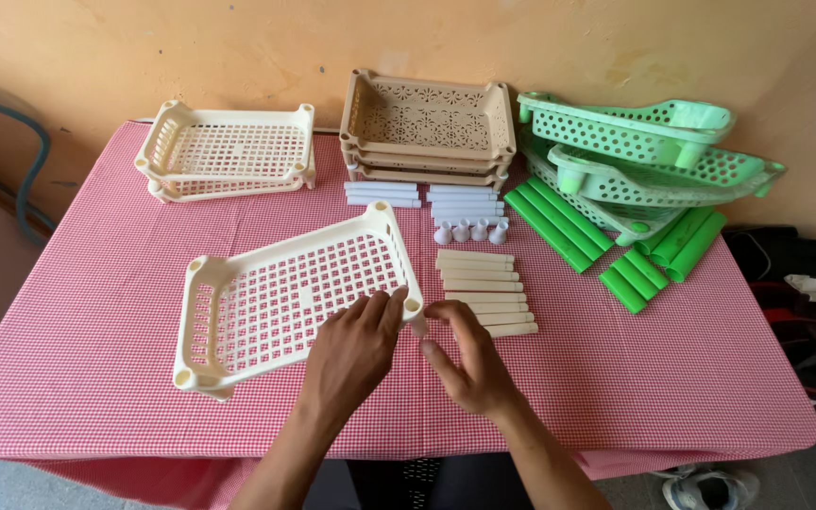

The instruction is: The person assembles a white plastic basket by inserting cylindrical legs into corner sockets on a perforated tray. They repeatedly insert and remove the legs, testing fit and alignment, then place the assembled unit on a table with other trays and parts.

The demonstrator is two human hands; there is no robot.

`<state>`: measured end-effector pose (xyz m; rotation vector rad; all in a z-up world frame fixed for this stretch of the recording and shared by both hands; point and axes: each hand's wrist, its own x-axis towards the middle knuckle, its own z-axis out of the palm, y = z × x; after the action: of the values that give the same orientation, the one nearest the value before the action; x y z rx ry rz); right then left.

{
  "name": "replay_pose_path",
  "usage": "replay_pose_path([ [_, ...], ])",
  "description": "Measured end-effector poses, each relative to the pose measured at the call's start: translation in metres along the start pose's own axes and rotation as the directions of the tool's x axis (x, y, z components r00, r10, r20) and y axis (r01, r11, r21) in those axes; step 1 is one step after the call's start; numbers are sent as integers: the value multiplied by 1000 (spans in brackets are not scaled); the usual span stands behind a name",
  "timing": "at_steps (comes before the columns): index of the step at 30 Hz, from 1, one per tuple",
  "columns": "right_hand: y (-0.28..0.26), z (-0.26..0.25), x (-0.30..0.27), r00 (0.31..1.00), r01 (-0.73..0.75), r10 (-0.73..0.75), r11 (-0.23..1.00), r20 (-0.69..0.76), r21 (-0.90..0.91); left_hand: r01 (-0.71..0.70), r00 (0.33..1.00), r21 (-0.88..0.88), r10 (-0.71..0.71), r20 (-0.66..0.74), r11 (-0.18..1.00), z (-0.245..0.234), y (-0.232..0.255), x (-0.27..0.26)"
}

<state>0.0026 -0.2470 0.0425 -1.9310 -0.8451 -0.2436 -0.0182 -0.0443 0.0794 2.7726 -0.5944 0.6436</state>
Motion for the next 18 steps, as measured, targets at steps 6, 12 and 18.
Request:
replay_pose_path([
  [6,-27,7,20,994,-79,94,973,-60,218,10,1000,-57,-11,-19,998,-18,19,8],
  [12,-26,12,19,987,-105,132,962,-96,252,24,1000,-108,-24,2,994,-16,24,10],
  [18,-15,18,14,979,-5,36,989,-203,150,2,1000,-125,-5,-25,992,-15,28,9],
])
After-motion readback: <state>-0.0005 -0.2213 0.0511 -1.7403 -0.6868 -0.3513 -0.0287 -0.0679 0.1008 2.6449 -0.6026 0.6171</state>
